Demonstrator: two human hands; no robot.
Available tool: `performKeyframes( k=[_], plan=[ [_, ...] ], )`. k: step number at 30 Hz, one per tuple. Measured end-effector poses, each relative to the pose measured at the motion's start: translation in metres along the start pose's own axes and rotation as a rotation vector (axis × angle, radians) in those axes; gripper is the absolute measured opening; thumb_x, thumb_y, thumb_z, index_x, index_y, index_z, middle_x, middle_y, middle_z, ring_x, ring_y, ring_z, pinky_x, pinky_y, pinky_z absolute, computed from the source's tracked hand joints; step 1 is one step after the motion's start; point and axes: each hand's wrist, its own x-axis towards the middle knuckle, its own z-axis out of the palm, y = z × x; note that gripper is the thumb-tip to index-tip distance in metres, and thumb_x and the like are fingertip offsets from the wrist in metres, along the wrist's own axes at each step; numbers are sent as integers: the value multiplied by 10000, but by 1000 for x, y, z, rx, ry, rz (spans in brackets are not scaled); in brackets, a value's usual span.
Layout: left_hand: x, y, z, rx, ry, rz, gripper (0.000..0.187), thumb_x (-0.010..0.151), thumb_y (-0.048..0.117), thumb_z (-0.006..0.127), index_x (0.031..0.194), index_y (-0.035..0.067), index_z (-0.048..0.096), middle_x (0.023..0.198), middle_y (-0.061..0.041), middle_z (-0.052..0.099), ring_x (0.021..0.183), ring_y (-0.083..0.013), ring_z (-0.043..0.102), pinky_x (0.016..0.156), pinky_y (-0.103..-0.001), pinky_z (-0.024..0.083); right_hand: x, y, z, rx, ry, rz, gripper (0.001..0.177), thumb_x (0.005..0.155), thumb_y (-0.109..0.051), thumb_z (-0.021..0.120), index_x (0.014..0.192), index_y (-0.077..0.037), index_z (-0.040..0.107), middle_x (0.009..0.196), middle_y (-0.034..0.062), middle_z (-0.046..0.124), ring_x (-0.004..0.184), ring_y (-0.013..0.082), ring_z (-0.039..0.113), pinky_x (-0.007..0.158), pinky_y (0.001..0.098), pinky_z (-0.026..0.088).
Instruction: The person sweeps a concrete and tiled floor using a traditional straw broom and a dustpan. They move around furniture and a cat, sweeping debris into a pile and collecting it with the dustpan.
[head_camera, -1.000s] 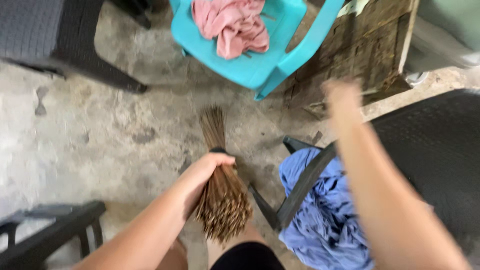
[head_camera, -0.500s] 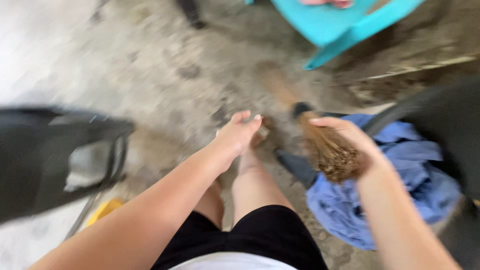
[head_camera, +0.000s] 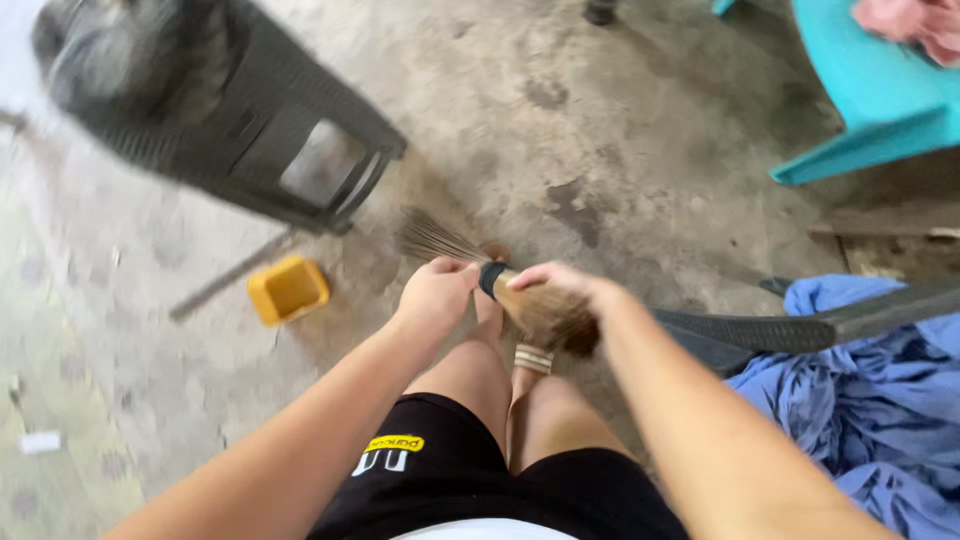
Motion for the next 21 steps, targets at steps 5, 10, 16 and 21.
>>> performKeyframes(
  k=[5,10,16,21],
  plan=[
    [-46,-56,-4,-267,79,4,238,932,262,674,1068,86,758,952,-33,762,887,-137,668,792,-305,523,-126,25,-18,-57,365,72,478,832,-412,710,1100,-19,664,837,139,705,671,274,687,598,382,569],
    [-95,-131,8,-624,63,-57,180,944,195,685,1020,39,736,827,-7,674,708,-102,572,614,-262,457,-204,43,-73,47,586,-160,456,879,-458,680,1060,-40,657,877,142,672,690,295,662,618,436,551],
    [-132,-186,-11,-627,168,-184,172,959,212,654,974,50,712,775,9,651,639,-77,540,562,-255,439,-85,57,-41,-8,601,-61,313,830,-421,655,974,-146,695,885,92,696,760,290,668,730,530,553],
    [-117,-192,-16,-705,186,-180,161,957,210,670,978,52,698,781,-13,658,630,-98,546,546,-265,453,57,92,91,-337,45,124,329,808,-372,741,960,-81,712,819,85,704,689,234,658,624,395,555]
  ],
)
